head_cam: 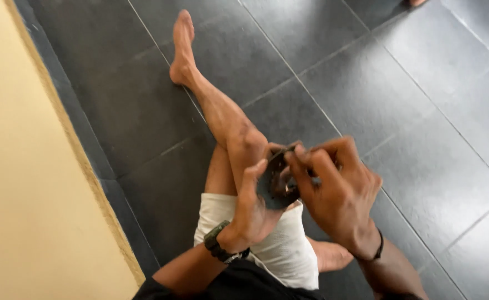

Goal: The person sits on the floor and uses a yellow-handled tool to scrape and clean the surface of a dark circular metal part held in their left hand. They rotate the part to access different areas and continue the scraping motion throughout the clip.

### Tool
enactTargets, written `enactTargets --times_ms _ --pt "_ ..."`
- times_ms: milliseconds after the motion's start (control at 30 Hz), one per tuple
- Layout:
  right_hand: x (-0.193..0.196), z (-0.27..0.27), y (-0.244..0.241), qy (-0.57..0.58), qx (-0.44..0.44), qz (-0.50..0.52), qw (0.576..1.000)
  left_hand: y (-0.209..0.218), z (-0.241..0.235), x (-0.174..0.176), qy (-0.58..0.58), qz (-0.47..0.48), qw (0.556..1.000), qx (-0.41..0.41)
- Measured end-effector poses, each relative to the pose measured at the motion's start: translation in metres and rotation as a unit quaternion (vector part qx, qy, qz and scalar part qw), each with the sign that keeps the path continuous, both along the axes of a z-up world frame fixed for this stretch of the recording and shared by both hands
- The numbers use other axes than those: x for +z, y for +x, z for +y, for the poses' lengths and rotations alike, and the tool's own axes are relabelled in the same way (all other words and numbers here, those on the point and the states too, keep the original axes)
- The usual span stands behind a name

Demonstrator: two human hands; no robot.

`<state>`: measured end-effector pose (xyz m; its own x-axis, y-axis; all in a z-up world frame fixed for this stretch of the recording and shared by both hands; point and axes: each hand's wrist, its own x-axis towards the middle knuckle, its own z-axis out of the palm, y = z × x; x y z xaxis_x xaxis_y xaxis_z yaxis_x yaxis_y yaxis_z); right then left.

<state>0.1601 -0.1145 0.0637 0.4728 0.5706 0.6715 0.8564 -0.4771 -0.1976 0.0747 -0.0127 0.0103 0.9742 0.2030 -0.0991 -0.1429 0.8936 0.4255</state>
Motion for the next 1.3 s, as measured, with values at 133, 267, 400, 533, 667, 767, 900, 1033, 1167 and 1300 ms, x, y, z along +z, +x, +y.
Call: enactTargets --times_ms 133,267,400,533,667,767,900,1033,1167,1300 --pt "-0.005 -0.003 -0.009 -0.028 0.088 -0.001 0.996 0.001 0.005 0.005 -0.036 0.002 0.999 0.005" --pt "-0.003 -0.004 -0.013 -0.020 0.029 0.005 0.999 -0.003 0.002 0.002 -0.032 -0.024 0.999 -0.006" --pt "0.002 -0.002 -0.013 -0.016 0.058 -0.006 0.998 -0.005 0.004 0.001 -0.039 -0.030 0.999 -0.012" --pt "-0.003 -0.003 -0.015 -0.027 0.012 -0.022 0.999 -0.004 0.001 0.001 -0.037 -0.038 0.999 0.013" --pt "-0.002 -0.003 -0.015 -0.015 0.055 -0.015 0.998 -0.007 0.000 -0.002 -0.027 -0.012 1.000 0.005" --pt "0.002 -0.002 -0.020 -0.013 0.051 -0.018 0.998 -0.004 0.000 0.005 -0.009 -0.019 1.000 0.019" --pt "0.000 -0.002 -0.008 -0.008 0.024 -0.013 1.000 -0.007 0.001 0.002 0.001 0.016 1.000 -0.009" --pt "-0.016 -0.010 -0.016 -0.033 0.061 -0.047 0.996 -0.003 0.000 -0.001 -0.028 -0.010 0.999 0.018" --pt "-0.006 -0.010 -0.013 -0.030 0.078 -0.043 0.996 -0.008 -0.002 0.000 -0.034 -0.007 0.999 0.001" --pt "-0.020 -0.012 -0.023 -0.134 -0.155 0.422 0.883 -0.005 0.003 0.008 -0.010 0.012 1.000 -0.006"
